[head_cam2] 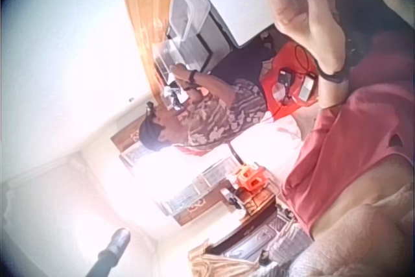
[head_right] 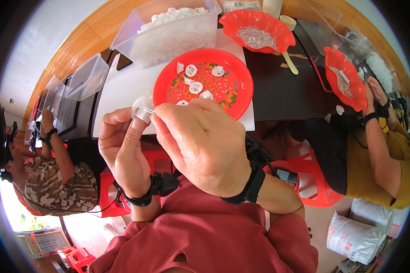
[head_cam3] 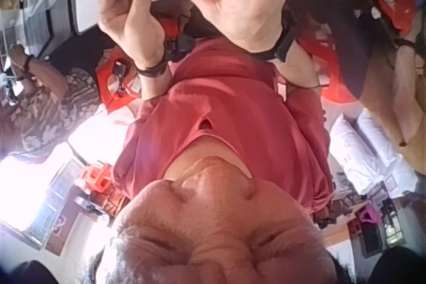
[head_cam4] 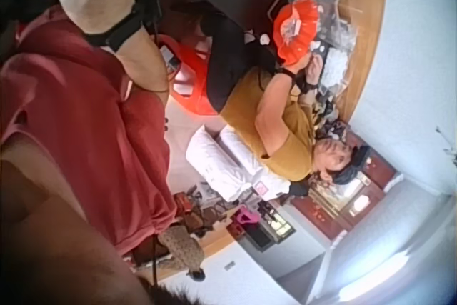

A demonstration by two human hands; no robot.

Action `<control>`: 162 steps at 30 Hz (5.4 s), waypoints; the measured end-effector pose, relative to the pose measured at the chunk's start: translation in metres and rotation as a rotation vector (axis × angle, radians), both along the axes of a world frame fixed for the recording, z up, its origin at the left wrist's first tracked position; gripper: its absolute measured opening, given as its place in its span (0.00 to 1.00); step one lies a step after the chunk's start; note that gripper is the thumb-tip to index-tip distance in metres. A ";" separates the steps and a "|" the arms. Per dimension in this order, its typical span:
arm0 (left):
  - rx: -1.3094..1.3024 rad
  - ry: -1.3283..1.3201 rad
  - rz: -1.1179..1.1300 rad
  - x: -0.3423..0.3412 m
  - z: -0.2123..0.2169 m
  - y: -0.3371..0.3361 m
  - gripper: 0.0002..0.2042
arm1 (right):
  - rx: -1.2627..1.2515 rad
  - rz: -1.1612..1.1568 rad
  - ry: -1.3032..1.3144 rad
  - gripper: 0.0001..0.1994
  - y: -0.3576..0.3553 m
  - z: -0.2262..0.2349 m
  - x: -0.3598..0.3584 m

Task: The person picks up a white plastic base and a small metal component, inserts the component into the base, and places the assembled unit onto a red tray. This process is repeated several times before the person clears the workspace by moving the tray and assembled units aside.

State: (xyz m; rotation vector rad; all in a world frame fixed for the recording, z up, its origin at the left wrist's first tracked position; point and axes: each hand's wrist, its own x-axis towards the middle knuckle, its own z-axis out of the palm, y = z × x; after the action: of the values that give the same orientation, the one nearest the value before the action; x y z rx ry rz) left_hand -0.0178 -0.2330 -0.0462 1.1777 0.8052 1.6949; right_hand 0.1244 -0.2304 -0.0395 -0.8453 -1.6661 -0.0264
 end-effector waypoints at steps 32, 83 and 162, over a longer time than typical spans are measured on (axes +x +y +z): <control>-0.092 -0.048 -0.140 -0.004 -0.002 0.002 0.05 | -0.212 0.126 0.109 0.09 -0.007 0.005 0.007; -0.156 -0.006 -0.278 -0.002 -0.007 0.003 0.07 | -0.601 0.579 0.273 0.20 0.009 -0.008 0.039; 0.223 0.170 -0.220 0.000 -0.019 0.019 0.06 | -0.360 0.541 0.167 0.17 0.015 -0.016 0.037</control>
State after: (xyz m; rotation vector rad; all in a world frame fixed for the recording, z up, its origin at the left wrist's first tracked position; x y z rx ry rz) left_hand -0.0182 -0.2137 -0.0649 1.5215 0.5721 1.5452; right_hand 0.1616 -0.2153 -0.0551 -0.6113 -1.7144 0.7160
